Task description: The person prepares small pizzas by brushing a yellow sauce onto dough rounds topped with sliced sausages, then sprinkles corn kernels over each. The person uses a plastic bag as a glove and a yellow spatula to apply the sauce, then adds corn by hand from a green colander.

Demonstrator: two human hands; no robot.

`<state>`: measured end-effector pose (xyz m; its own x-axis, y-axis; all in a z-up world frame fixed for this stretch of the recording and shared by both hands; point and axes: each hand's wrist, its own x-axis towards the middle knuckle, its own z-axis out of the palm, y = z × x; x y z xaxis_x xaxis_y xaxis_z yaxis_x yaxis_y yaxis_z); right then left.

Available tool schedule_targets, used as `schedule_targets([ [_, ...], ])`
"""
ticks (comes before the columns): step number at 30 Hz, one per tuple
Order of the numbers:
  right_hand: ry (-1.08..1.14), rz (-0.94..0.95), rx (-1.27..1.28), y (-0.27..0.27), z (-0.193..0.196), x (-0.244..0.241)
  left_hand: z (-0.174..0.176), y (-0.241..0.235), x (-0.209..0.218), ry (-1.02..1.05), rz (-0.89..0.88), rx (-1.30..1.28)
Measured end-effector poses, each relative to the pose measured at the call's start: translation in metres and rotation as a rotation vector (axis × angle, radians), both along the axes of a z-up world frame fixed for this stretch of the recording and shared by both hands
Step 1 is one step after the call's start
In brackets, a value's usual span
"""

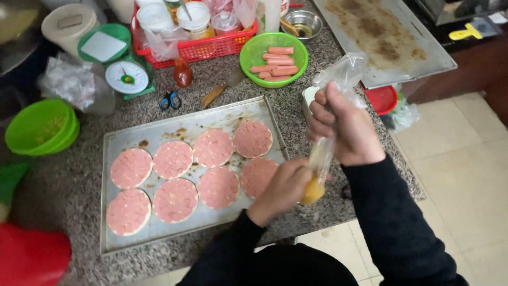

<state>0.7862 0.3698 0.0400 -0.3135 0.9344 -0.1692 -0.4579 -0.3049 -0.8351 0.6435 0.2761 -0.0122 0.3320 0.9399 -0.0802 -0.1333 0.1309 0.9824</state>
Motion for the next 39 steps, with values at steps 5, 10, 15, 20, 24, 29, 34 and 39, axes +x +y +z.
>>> schedule_targets([
  [5,-0.539,-0.119,0.346,0.002,-0.044,-0.011,-0.04,0.023,0.028,0.147,0.151,0.141],
  [10,-0.238,-0.011,0.088,0.003,-0.035,-0.002,-0.06,0.016,0.048,0.365,0.289,0.454],
  [15,-0.157,0.052,0.042,0.009,-0.036,0.014,-0.053,-0.008,0.055,0.517,0.233,0.444],
  [20,-0.048,0.094,0.005,-0.001,-0.025,0.027,-0.057,-0.03,0.056,0.658,0.245,0.467],
  [24,-0.171,-0.008,0.147,-0.017,-0.046,0.026,-0.067,-0.016,0.058,0.698,0.096,0.314],
  [29,-0.445,0.169,0.421,-0.034,-0.038,0.028,-0.074,0.001,0.061,0.603,0.071,-0.134],
  [34,-0.72,0.081,0.454,0.021,-0.069,0.041,-0.038,-0.014,0.04,0.236,-0.072,-0.203],
  [39,-0.524,0.067,-0.03,0.006,-0.179,0.022,0.008,-0.016,0.032,-0.179,0.157,-0.223],
])
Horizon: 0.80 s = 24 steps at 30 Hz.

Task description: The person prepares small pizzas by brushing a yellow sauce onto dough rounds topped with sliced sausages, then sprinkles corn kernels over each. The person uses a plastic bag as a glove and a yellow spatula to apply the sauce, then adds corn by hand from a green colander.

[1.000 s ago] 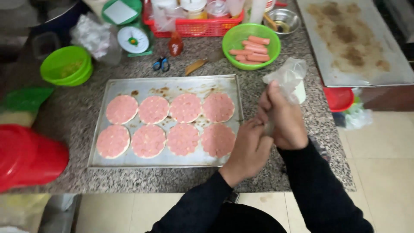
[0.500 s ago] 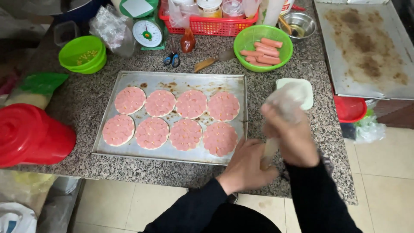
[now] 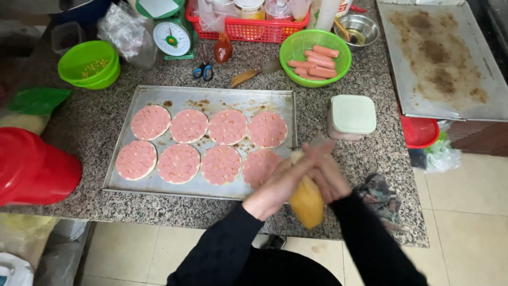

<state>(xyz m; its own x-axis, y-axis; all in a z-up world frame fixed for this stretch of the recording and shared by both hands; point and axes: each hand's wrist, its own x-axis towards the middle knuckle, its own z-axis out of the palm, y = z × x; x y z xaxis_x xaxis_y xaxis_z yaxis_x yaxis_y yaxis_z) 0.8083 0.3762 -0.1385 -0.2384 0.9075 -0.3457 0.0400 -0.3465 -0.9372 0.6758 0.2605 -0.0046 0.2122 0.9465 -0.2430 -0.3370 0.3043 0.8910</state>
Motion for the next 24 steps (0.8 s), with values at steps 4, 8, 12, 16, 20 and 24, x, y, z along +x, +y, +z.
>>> schedule_targets([
  [4,-0.113,0.006,0.435,-0.031,0.052,0.01,-0.052,0.002,-0.024,0.081,-0.024,0.217],
  [8,-0.341,0.132,1.084,-0.06,0.124,-0.001,-0.071,0.003,-0.013,0.619,-0.036,0.306],
  [12,-0.672,0.337,1.405,-0.05,0.038,0.007,-0.203,0.023,-0.025,0.988,0.183,0.644],
  [16,-0.437,0.395,1.004,-0.061,0.095,-0.008,-0.113,0.024,-0.042,0.644,0.484,0.275],
  [20,-0.217,0.319,0.617,-0.055,0.072,0.008,-0.069,0.014,-0.084,-0.157,0.712,0.093],
  [24,-0.119,0.29,0.447,-0.066,0.07,-0.002,-0.063,0.004,-0.107,-0.336,0.767,0.159],
])
